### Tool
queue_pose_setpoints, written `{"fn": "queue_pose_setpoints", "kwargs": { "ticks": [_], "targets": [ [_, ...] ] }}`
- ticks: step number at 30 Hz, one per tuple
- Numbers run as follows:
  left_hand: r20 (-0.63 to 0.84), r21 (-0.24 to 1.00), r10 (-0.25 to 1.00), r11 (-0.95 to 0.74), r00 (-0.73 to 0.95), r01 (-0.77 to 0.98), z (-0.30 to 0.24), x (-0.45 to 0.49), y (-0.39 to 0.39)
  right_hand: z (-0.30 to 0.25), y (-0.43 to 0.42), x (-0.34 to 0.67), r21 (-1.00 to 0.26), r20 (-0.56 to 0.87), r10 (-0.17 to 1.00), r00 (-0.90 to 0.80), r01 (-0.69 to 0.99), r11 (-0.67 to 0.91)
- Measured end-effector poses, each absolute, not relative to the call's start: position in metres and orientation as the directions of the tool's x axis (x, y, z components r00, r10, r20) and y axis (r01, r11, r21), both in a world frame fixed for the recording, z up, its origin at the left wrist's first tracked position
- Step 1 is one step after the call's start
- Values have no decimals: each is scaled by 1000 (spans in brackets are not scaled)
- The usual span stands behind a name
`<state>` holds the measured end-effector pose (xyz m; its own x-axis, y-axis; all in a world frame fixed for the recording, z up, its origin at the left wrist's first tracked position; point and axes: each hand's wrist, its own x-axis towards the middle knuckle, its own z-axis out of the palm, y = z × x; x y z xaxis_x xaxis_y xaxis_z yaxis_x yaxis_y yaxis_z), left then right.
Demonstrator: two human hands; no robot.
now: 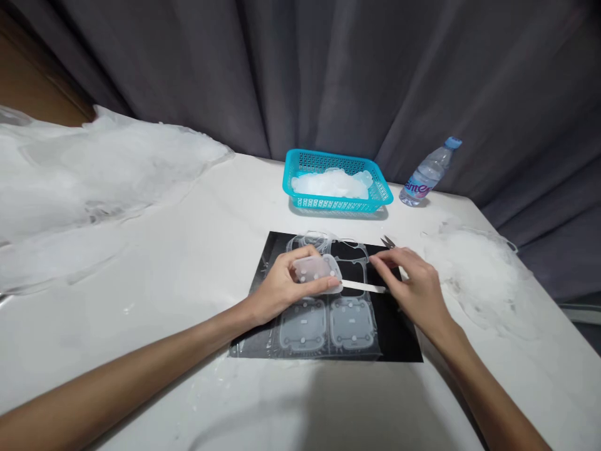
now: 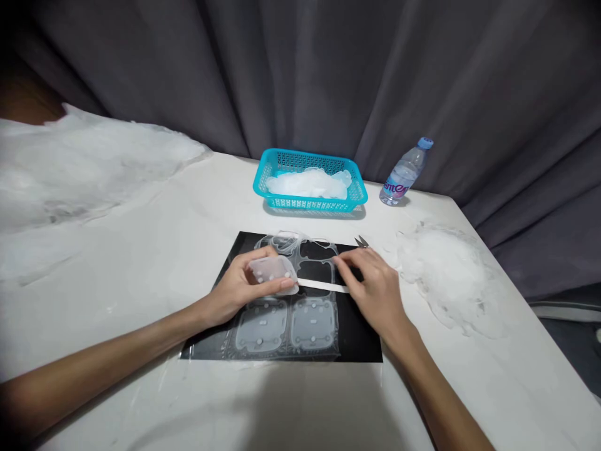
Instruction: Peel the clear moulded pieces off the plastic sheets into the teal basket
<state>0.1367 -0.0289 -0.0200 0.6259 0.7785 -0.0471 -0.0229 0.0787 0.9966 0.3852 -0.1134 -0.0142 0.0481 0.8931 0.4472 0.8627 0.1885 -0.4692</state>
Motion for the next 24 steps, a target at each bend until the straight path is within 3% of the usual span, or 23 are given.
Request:
{"fn": "queue_pose_setpoints", "kwargs": {
  "ticks": [3,6,16,18,20,22,24],
  "targets": [
    [-17,992,777,94,630,-88,-23,137,-28,-25,-110,403,-255,462,871,166,966,-49],
    [11,983,764,109,645,-146,-24,138,-27,-36,-107,420,-124,456,869,192,981,-152],
    [36,991,749,60,661,-122,-20,139,-31,-35,-104,427,-55,418,882,218,975,-215],
    [43,992,751,49,659,-120,-21,139,-32,-31,-104,422,-160,455,856,246,968,-193],
    [52,994,753,28,657,-110,-21,138,-32,-24,-106,413,-400,457,838,300,910,-108],
    [68,996,749,-17,659,-84,-20,138,-33,-17,-109,400,-658,377,869,321,753,7],
    [91,996,747,-76,658,-51,-18,138,-33,-10,-114,386,-814,254,932,258,577,63]
  ]
}}
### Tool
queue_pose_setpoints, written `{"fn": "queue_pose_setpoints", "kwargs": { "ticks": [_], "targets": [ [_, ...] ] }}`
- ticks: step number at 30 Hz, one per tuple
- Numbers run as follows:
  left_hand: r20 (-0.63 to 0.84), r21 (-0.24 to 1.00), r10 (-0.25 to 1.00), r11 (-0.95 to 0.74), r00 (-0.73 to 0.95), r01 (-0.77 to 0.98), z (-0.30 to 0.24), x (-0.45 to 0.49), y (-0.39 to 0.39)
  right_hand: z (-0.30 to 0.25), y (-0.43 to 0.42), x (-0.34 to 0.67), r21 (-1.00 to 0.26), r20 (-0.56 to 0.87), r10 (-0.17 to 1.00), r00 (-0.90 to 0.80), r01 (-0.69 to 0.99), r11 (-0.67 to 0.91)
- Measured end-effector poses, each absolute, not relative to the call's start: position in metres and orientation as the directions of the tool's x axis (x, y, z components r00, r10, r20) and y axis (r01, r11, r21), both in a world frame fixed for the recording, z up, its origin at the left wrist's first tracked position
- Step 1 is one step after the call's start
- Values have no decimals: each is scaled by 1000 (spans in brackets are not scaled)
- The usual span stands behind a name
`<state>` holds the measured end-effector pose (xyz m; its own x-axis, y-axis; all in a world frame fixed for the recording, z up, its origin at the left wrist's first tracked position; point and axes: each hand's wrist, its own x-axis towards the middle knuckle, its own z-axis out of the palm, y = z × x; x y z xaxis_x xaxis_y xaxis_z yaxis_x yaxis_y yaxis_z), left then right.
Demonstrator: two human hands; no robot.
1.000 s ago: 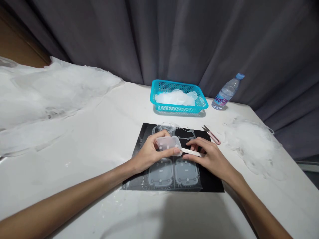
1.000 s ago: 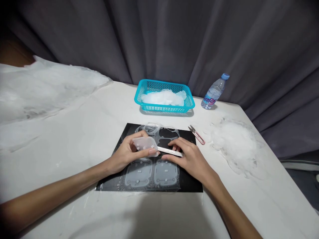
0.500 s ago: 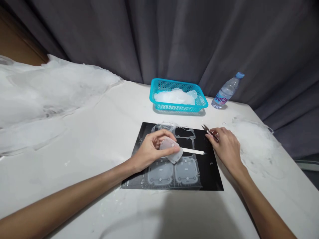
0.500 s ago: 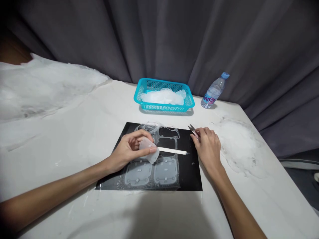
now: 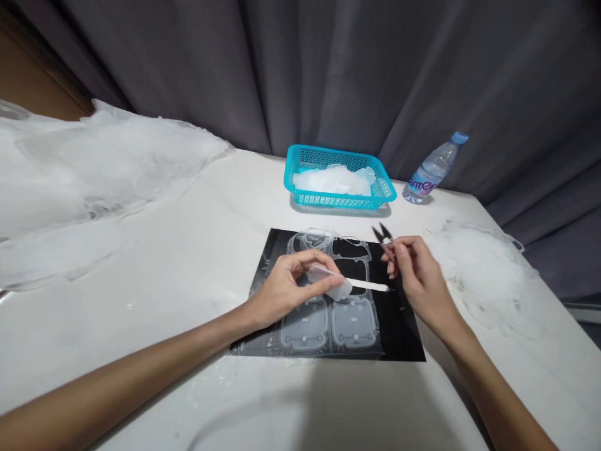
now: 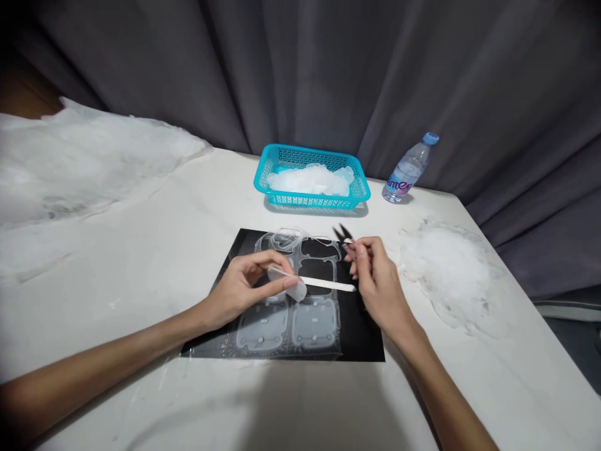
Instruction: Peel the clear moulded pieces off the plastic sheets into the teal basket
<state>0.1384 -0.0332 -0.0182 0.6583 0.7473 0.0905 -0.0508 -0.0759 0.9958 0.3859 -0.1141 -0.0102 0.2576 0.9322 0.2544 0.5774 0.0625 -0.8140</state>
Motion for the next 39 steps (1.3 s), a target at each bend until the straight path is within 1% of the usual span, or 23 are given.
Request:
{"fn": "queue_pose_setpoints", "kwargs": {
  "ticks": [1,3,5,7,9,15,18,22,27,34,39],
  "targets": [
    [105,994,750,-104,653,-42,-18,139,-33,-7,-117,379,-853,199,958,206,517,66],
    [141,988,762,-148,632,-43,-18,139,-34,-2,-121,370,-890,112,989,92,452,58],
    [183,981,769,-187,613,-59,-19,138,-34,2,-125,365,-903,82,997,-4,424,76],
    [217,973,766,-223,606,-67,-21,138,-36,3,-126,365,-899,102,992,-72,420,123],
    [234,968,763,-243,602,-68,-22,137,-37,3,-126,368,-885,150,984,-99,430,178],
    [247,967,785,-239,569,-91,-21,136,-37,-2,-122,372,-821,282,938,-201,456,344],
    [256,964,775,-247,577,-96,-21,137,-37,-3,-122,373,-796,314,927,-204,476,374],
    [258,964,768,-247,587,-101,-22,135,-39,-2,-122,373,-774,317,923,-218,502,385],
    [299,945,759,-321,578,-68,-23,133,-41,0,-122,372,-773,312,922,-228,504,386],
    [366,915,748,-397,554,-69,-25,135,-42,1,-122,373,-752,306,923,-234,535,385],
    [396,892,734,-449,551,-43,-26,134,-42,0,-123,372,-759,299,921,-248,523,387]
  ]
}}
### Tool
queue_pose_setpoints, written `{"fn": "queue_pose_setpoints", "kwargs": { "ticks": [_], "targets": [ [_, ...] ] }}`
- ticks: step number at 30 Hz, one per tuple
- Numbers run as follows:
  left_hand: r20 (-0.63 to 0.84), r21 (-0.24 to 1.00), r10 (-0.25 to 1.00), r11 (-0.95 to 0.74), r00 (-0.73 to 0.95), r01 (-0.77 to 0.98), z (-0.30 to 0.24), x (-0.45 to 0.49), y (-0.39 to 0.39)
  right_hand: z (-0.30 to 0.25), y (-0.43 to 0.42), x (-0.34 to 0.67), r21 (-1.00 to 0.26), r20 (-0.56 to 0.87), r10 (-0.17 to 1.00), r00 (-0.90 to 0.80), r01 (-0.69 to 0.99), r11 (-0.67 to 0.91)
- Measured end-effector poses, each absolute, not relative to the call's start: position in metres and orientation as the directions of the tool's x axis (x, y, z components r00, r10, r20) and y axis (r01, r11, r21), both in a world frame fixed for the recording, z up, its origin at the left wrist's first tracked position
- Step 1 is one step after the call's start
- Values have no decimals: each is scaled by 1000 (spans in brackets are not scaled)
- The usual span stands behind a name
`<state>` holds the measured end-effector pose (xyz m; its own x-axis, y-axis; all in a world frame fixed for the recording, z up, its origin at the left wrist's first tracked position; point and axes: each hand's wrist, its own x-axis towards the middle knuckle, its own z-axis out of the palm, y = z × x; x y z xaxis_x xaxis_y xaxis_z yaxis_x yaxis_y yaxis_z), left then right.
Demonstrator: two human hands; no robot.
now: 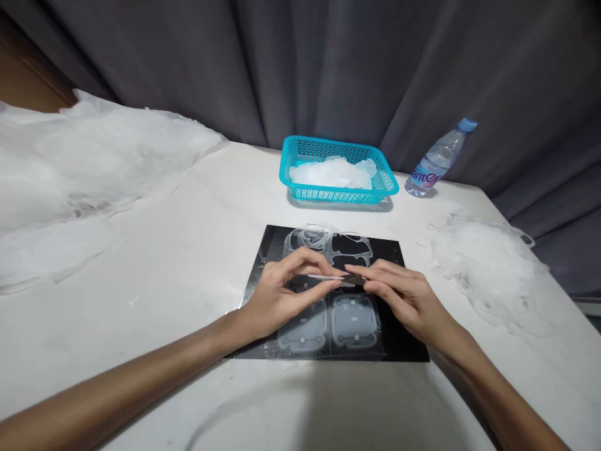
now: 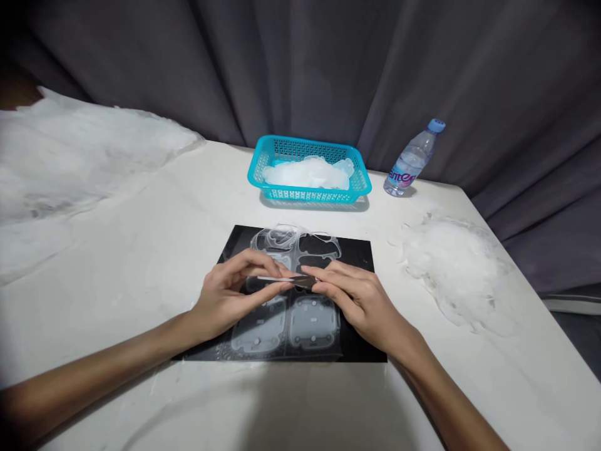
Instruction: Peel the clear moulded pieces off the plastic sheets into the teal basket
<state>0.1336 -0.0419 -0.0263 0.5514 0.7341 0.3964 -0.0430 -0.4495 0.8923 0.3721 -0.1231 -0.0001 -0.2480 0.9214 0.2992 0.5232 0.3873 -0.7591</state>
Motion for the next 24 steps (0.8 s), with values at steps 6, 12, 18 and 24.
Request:
{"fn": "queue_pose_setpoints", "kwargs": {
  "ticks": [6,12,18,24],
  "targets": [
    [438,863,705,-504,558,-40,-27,133,-42,-2,-124,370,-772,275,930,-245,519,366],
    [466,853,683,-515,563,-81,-27,132,-42,-2,-125,369,-761,292,922,-256,522,386],
    [475,851,674,-516,565,-99,-27,134,-41,-3,-125,370,-720,309,913,-265,562,407],
    [498,834,664,-542,558,-100,-27,134,-41,-3,-125,370,-715,314,911,-267,565,412]
  ]
}}
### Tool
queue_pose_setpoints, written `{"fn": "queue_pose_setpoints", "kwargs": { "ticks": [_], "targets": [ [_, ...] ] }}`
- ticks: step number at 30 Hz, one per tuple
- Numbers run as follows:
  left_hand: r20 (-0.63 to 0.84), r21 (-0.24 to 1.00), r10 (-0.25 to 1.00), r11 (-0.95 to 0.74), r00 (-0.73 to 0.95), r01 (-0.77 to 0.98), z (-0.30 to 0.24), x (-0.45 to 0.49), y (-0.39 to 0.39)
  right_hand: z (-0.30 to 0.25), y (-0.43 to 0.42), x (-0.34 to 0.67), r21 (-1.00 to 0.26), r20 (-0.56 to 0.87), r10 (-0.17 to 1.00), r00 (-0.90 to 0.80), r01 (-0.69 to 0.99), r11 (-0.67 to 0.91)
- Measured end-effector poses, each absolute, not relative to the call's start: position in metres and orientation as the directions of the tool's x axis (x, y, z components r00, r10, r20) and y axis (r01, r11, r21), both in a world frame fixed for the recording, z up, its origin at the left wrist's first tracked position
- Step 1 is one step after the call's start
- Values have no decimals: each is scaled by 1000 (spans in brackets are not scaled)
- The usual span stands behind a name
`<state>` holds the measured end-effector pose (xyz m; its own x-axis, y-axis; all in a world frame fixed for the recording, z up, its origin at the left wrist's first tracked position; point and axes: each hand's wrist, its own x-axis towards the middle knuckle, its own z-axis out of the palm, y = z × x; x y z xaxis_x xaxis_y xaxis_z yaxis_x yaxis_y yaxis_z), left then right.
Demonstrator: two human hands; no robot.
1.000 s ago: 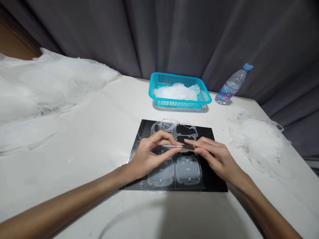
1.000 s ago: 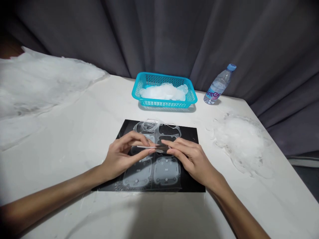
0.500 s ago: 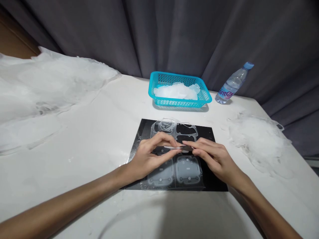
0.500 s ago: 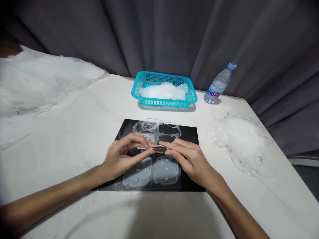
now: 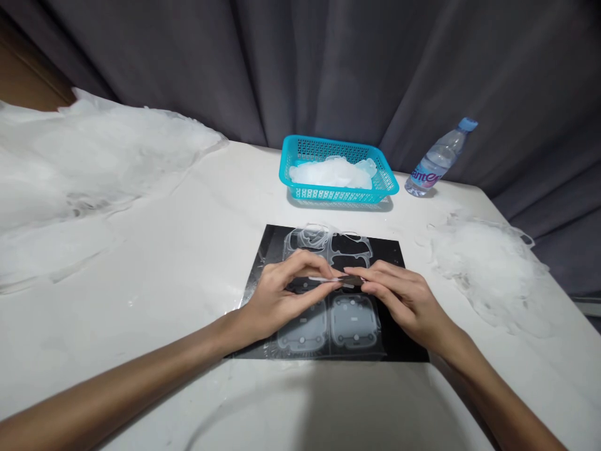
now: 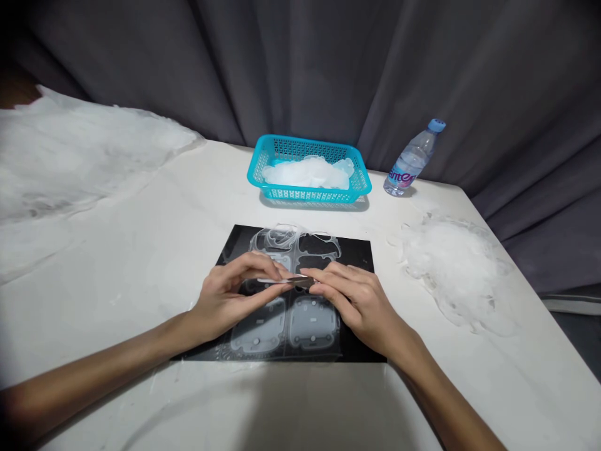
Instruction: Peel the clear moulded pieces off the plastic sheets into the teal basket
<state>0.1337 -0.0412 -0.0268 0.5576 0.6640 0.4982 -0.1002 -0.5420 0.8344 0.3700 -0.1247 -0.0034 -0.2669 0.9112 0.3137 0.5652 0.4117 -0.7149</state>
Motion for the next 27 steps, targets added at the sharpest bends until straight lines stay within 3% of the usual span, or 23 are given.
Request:
{"fn": "queue_pose_setpoints", "kwargs": {
  "ticks": [27],
  "targets": [
    [490,840,674,-536,553,-90,-25,135,-41,-5,-124,370,-659,358,888,-290,595,460]
  ]
}}
